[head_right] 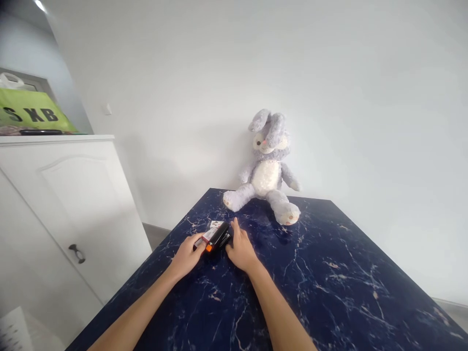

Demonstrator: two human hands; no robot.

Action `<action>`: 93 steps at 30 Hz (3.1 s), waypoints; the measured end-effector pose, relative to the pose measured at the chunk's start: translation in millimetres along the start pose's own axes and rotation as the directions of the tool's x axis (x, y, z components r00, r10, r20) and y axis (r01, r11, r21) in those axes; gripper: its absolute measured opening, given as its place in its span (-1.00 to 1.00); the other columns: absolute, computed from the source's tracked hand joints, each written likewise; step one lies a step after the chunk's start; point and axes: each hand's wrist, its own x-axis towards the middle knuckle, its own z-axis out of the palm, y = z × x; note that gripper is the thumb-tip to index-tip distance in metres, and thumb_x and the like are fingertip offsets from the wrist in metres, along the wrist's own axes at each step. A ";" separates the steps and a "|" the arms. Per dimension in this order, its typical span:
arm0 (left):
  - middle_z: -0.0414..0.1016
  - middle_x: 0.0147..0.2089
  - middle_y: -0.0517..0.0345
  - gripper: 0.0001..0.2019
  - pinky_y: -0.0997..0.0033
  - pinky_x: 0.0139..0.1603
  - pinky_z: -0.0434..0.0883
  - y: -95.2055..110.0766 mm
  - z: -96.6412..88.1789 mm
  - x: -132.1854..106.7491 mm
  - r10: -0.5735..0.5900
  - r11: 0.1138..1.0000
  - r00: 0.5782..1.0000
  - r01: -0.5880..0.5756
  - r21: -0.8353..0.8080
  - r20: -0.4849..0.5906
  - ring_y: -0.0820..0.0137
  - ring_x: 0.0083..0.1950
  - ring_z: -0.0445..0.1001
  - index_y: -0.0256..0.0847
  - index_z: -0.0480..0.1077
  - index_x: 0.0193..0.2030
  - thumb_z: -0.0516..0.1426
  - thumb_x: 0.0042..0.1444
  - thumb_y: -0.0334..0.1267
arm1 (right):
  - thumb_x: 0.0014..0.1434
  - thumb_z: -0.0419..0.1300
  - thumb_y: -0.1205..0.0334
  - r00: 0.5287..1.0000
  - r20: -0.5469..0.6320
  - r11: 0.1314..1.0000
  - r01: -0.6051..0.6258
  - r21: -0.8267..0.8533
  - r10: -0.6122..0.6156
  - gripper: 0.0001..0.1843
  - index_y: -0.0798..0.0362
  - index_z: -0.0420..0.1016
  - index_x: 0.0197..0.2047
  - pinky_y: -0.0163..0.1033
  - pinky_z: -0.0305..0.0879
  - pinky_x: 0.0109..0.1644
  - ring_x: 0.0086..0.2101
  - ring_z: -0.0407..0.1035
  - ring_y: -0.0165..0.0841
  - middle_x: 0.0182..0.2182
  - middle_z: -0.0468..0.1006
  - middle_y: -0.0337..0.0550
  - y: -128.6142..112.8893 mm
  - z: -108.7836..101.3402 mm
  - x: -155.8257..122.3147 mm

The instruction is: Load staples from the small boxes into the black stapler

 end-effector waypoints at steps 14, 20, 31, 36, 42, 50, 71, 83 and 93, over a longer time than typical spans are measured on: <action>0.14 0.44 -0.07 -0.17 0.03 0.35 0.15 -17.4 -7.7 4.6 -0.062 0.989 0.979 0.086 -0.121 0.193 -0.02 0.42 0.13 -0.04 -0.07 0.48 0.11 0.18 0.22 | -0.04 0.01 0.53 0.999 0.014 0.984 -0.032 0.174 0.030 -0.30 -0.02 0.35 0.19 -0.20 0.24 0.20 0.05 0.39 -0.29 0.08 0.50 -0.16 11.6 -4.3 8.6; 0.19 0.41 -0.11 -0.22 0.04 0.36 0.13 -18.8 -8.9 5.4 -0.086 0.994 0.973 0.098 -0.048 0.216 -0.04 0.41 0.16 -0.12 0.15 0.41 0.07 0.16 0.27 | 0.01 0.01 0.50 0.995 -0.047 0.972 -0.074 0.222 0.086 -0.35 0.02 0.33 0.20 -0.26 0.34 0.15 0.02 0.43 -0.34 0.07 0.49 -0.11 18.7 -1.9 9.9; 0.36 0.32 0.11 -0.54 0.11 0.35 0.22 -4.7 -7.4 -3.0 0.162 0.986 0.980 -0.157 -0.051 0.116 0.15 0.34 0.27 0.01 0.36 0.27 -0.05 0.34 0.06 | -0.03 -0.01 0.57 0.987 -0.142 0.995 -0.069 0.065 0.077 -0.55 0.04 0.54 -0.17 -0.13 0.23 0.22 0.04 0.36 -0.23 -0.03 0.51 -0.09 6.6 -9.2 5.8; 0.42 0.26 0.11 -0.56 0.08 0.34 0.24 -3.9 -4.5 -2.7 0.141 0.990 0.990 -0.141 -0.006 0.032 0.16 0.29 0.32 0.01 0.36 0.27 -0.05 0.35 0.00 | 0.03 -0.01 0.53 0.987 -0.132 0.996 -0.087 0.037 0.091 -0.44 0.02 0.52 0.05 -0.17 0.17 0.27 0.11 0.31 -0.25 0.12 0.45 -0.12 9.5 -10.3 6.8; 0.49 0.21 0.13 -0.61 0.10 0.31 0.29 -4.9 -3.3 -0.1 0.155 0.988 0.988 -0.155 0.024 0.003 0.18 0.25 0.38 -0.01 0.47 0.16 -0.05 0.35 -0.05 | 0.06 0.00 0.49 0.982 -0.135 0.991 -0.136 -0.002 0.135 -0.49 0.02 0.56 0.00 -0.13 0.20 0.25 0.06 0.35 -0.22 0.04 0.52 -0.13 10.5 -5.8 9.3; 0.60 0.06 0.12 -0.69 0.18 0.15 0.41 -3.8 -6.2 -0.6 0.130 0.989 0.987 -0.121 0.088 -0.099 0.18 0.08 0.53 -0.01 0.57 0.00 0.04 0.29 -0.09 | 0.19 -0.02 0.40 0.977 -0.176 0.992 -0.127 -0.029 0.120 -0.56 0.05 0.54 0.06 -0.09 0.19 0.27 0.10 0.34 -0.19 0.10 0.48 -0.06 6.6 -8.3 6.6; 0.59 0.03 0.11 -0.70 0.27 0.05 0.42 -5.9 -5.4 1.5 0.103 0.993 0.989 -0.107 -0.039 -0.107 0.20 0.01 0.53 -0.02 0.51 0.03 0.07 0.25 -0.07 | 0.16 0.00 0.49 0.989 -0.151 0.955 -0.046 -0.293 0.002 -0.55 -0.02 0.58 -0.03 -0.08 0.20 0.22 0.08 0.33 -0.16 0.17 0.42 -0.07 -8.5 -8.7 -0.2; 0.63 -0.08 0.15 -0.72 0.32 -0.08 0.48 -0.2 -8.4 0.3 0.025 0.975 0.988 -0.058 -0.213 -0.152 0.25 -0.12 0.58 -0.03 0.48 0.03 0.10 0.24 -0.08 | 0.16 0.04 0.47 0.992 -0.117 0.921 0.002 -0.391 -0.051 -0.54 0.00 0.51 0.07 -0.01 0.18 0.12 0.05 0.28 -0.06 0.16 0.42 -0.02 -12.5 -6.5 -5.0; 0.58 0.06 0.00 -0.60 0.28 -0.10 0.56 -13.0 -5.3 6.7 -0.141 0.905 0.955 0.018 -0.425 -0.262 0.20 -0.10 0.63 -0.14 0.46 0.03 0.07 0.26 0.08 | 0.19 -0.03 0.48 0.987 -0.155 0.932 -0.013 -0.361 -0.046 -0.49 0.07 0.44 0.17 -0.12 0.16 0.19 0.07 0.32 -0.15 0.14 0.46 -0.05 -8.7 -5.1 -1.5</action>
